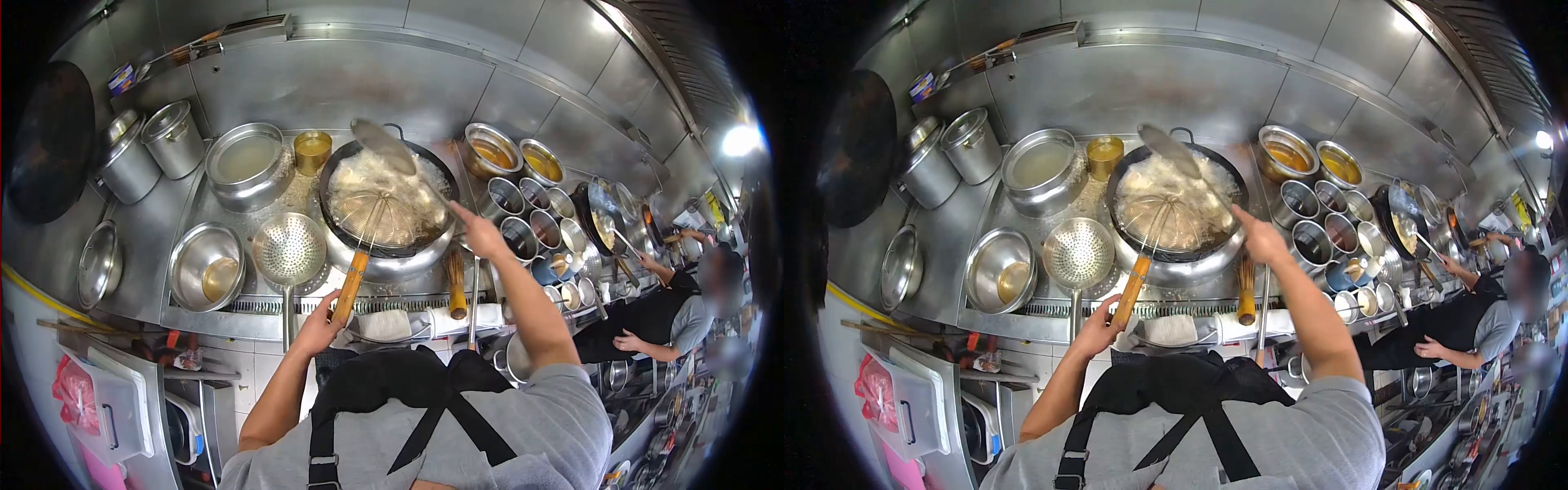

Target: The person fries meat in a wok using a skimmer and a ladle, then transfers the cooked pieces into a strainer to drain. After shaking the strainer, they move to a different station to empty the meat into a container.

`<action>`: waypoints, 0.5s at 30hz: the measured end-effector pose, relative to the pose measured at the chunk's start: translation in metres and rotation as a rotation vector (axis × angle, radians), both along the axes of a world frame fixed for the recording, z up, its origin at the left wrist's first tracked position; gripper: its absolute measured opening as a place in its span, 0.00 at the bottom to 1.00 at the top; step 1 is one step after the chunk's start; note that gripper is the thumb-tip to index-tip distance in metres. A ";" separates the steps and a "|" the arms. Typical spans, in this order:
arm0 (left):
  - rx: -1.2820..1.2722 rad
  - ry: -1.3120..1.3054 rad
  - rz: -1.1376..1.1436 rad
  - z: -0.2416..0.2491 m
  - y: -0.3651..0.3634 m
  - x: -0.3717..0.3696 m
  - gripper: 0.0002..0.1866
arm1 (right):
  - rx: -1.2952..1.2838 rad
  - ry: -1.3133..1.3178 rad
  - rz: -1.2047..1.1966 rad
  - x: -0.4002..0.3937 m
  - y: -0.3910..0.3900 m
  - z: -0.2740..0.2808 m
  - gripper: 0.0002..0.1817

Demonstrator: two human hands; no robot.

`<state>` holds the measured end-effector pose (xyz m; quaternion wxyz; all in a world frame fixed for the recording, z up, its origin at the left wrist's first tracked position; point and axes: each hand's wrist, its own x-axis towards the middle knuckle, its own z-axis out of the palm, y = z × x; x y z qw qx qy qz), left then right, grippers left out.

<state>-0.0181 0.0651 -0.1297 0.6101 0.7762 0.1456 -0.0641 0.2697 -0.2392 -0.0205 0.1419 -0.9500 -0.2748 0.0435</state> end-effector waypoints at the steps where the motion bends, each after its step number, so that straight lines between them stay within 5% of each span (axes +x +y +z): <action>1: 0.002 0.001 0.008 -0.001 -0.001 0.001 0.35 | 0.046 -0.037 0.003 -0.008 -0.011 0.014 0.42; 5: 0.003 0.015 0.000 -0.001 0.000 0.003 0.36 | 0.197 -0.153 0.020 -0.053 -0.037 0.054 0.42; 11: -0.024 -0.014 -0.032 -0.006 0.000 0.004 0.37 | -0.071 0.086 -0.216 -0.042 -0.044 -0.047 0.41; 15: -0.040 0.040 -0.031 0.005 0.008 0.006 0.37 | 0.008 -0.011 -0.125 -0.028 -0.038 -0.017 0.45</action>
